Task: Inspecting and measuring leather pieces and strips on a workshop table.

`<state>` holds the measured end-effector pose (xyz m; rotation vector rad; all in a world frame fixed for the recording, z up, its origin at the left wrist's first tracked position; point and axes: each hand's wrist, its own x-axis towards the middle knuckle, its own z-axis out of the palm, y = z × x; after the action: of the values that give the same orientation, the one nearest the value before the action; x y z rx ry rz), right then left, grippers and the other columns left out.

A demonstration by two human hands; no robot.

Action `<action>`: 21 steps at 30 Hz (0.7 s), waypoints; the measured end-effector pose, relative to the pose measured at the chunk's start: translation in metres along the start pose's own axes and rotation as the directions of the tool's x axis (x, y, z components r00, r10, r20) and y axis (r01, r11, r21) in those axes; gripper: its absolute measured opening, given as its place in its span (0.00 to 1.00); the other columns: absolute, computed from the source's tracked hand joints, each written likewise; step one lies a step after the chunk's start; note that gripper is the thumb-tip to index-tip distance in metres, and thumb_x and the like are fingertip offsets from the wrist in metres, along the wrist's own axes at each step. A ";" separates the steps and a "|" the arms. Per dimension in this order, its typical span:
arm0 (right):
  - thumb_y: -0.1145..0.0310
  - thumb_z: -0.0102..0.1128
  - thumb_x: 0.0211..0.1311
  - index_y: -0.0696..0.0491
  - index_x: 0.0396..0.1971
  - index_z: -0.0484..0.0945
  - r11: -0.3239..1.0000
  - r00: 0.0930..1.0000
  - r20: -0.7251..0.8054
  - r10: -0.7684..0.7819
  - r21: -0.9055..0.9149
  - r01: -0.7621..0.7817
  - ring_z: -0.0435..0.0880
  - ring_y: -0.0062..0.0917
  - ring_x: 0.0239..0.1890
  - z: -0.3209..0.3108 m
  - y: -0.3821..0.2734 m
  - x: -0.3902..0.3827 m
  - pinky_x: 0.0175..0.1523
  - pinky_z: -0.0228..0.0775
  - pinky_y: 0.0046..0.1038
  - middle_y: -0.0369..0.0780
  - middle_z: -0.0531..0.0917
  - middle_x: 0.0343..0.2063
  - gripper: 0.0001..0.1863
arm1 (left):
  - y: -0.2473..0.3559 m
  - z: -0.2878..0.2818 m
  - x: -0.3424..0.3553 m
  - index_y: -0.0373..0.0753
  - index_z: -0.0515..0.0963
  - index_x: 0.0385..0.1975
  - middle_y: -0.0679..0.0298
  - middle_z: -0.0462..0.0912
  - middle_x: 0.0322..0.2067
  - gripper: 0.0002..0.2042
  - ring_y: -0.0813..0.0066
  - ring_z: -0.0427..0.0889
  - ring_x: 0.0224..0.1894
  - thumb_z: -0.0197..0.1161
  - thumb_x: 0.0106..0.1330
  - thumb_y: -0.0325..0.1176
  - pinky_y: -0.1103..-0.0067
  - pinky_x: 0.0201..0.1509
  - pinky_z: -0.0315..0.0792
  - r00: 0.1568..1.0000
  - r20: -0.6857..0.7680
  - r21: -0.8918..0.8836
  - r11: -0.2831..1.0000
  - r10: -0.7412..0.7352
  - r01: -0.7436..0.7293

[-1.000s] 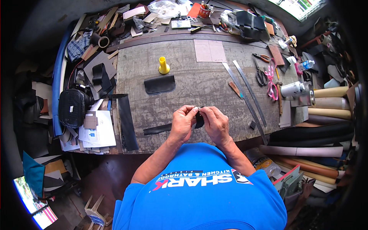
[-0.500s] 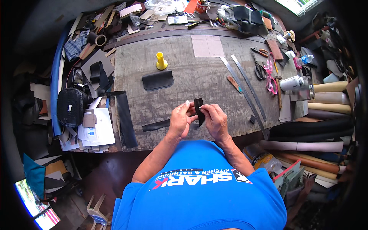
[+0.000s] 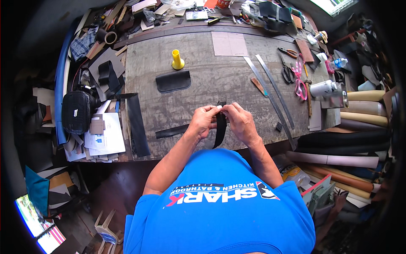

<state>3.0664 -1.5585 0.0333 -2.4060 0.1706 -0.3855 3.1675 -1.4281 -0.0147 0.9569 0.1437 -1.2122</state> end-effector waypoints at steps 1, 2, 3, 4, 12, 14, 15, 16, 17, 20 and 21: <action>0.79 0.56 0.57 0.55 0.38 0.75 1.000 1.000 -0.005 -0.029 -0.012 0.029 0.81 0.39 0.32 -0.001 -0.001 0.002 0.34 0.74 0.35 0.43 0.77 0.30 0.09 | 0.000 0.000 0.002 0.36 0.77 0.36 0.62 0.82 0.32 0.07 0.75 0.83 0.31 0.60 0.68 0.33 0.76 0.34 0.80 1.000 -0.020 0.038 0.999 0.014 -0.013; 0.78 0.57 0.56 0.53 0.38 0.74 0.998 0.998 -0.010 -0.057 -0.025 0.057 0.80 0.38 0.31 -0.001 -0.002 0.002 0.32 0.74 0.36 0.42 0.76 0.29 0.09 | -0.001 0.000 0.002 0.36 0.77 0.36 0.63 0.82 0.31 0.07 0.75 0.83 0.30 0.60 0.67 0.33 0.76 0.32 0.80 0.999 -0.038 0.076 0.997 0.027 -0.024; 0.78 0.57 0.56 0.53 0.38 0.74 0.998 0.998 -0.008 -0.057 -0.025 0.057 0.80 0.38 0.31 0.001 -0.002 0.001 0.32 0.74 0.36 0.42 0.76 0.29 0.09 | -0.002 0.001 0.003 0.36 0.77 0.36 0.63 0.82 0.31 0.07 0.75 0.83 0.30 0.60 0.67 0.33 0.76 0.32 0.80 0.999 -0.039 0.075 0.997 0.027 -0.025; 0.78 0.56 0.56 0.53 0.38 0.74 0.997 0.998 -0.005 -0.055 -0.046 0.054 0.79 0.38 0.33 0.005 -0.001 0.000 0.34 0.73 0.35 0.42 0.76 0.29 0.09 | -0.003 0.003 0.005 0.36 0.77 0.35 0.63 0.82 0.30 0.06 0.76 0.82 0.28 0.60 0.67 0.32 0.77 0.31 0.79 0.994 -0.083 0.093 0.993 0.073 -0.065; 0.74 0.53 0.54 0.54 0.35 0.74 0.962 0.989 0.060 -0.138 -0.229 0.148 0.77 0.32 0.34 0.026 -0.005 -0.021 0.39 0.68 0.33 0.39 0.77 0.30 0.08 | -0.022 -0.005 0.030 0.31 0.78 0.27 0.65 0.78 0.21 0.08 0.80 0.76 0.21 0.62 0.65 0.29 0.82 0.24 0.72 0.871 -0.284 0.245 0.909 0.400 -0.337; 0.74 0.54 0.54 0.54 0.36 0.74 0.961 0.988 0.069 -0.137 -0.233 0.149 0.77 0.32 0.34 0.024 -0.007 -0.026 0.39 0.68 0.33 0.39 0.77 0.30 0.08 | -0.020 -0.002 0.031 0.31 0.78 0.27 0.66 0.78 0.21 0.08 0.81 0.75 0.21 0.63 0.65 0.29 0.82 0.23 0.71 0.890 -0.294 0.164 0.936 0.347 -0.311; 0.74 0.54 0.54 0.55 0.37 0.75 0.960 0.989 0.073 -0.132 -0.237 0.146 0.77 0.32 0.34 0.023 -0.008 -0.028 0.39 0.68 0.33 0.39 0.77 0.30 0.09 | -0.017 0.001 0.029 0.30 0.79 0.27 0.66 0.77 0.21 0.08 0.82 0.75 0.20 0.63 0.64 0.29 0.82 0.23 0.70 0.909 -0.296 0.087 0.956 0.292 -0.279; 0.74 0.54 0.54 0.55 0.37 0.75 0.961 0.989 0.074 -0.127 -0.239 0.141 0.77 0.32 0.34 0.025 -0.006 -0.029 0.39 0.68 0.33 0.39 0.77 0.30 0.09 | -0.017 0.001 0.029 0.30 0.79 0.27 0.66 0.77 0.21 0.08 0.82 0.75 0.20 0.63 0.64 0.29 0.82 0.23 0.70 0.911 -0.295 0.086 0.958 0.287 -0.274; 0.74 0.54 0.55 0.55 0.37 0.75 0.959 0.987 0.069 -0.146 -0.233 0.159 0.77 0.32 0.34 0.027 -0.005 -0.029 0.39 0.68 0.32 0.39 0.77 0.30 0.09 | -0.015 0.000 0.029 0.31 0.79 0.27 0.67 0.77 0.21 0.07 0.83 0.74 0.21 0.63 0.64 0.28 0.82 0.24 0.69 0.915 -0.285 0.086 0.958 0.287 -0.274; 0.74 0.55 0.55 0.56 0.38 0.75 0.955 0.986 0.070 -0.151 -0.246 0.164 0.77 0.32 0.34 0.027 -0.002 -0.029 0.39 0.68 0.32 0.40 0.77 0.30 0.10 | -0.016 -0.003 0.036 0.32 0.80 0.27 0.69 0.77 0.21 0.06 0.85 0.71 0.22 0.64 0.64 0.28 0.83 0.25 0.66 0.902 -0.293 0.126 0.948 0.316 -0.291; 0.75 0.55 0.55 0.56 0.39 0.75 0.953 0.988 0.075 -0.136 -0.264 0.152 0.77 0.32 0.34 0.026 -0.001 -0.029 0.39 0.68 0.32 0.40 0.77 0.30 0.10 | -0.018 -0.005 0.039 0.32 0.80 0.27 0.70 0.77 0.22 0.06 0.86 0.70 0.23 0.64 0.63 0.28 0.83 0.26 0.65 0.886 -0.309 0.167 0.937 0.347 -0.308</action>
<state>3.0473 -1.5350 0.0086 -2.7044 0.0218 -0.3810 3.1698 -1.4531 -0.0494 1.2302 0.1745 -0.7441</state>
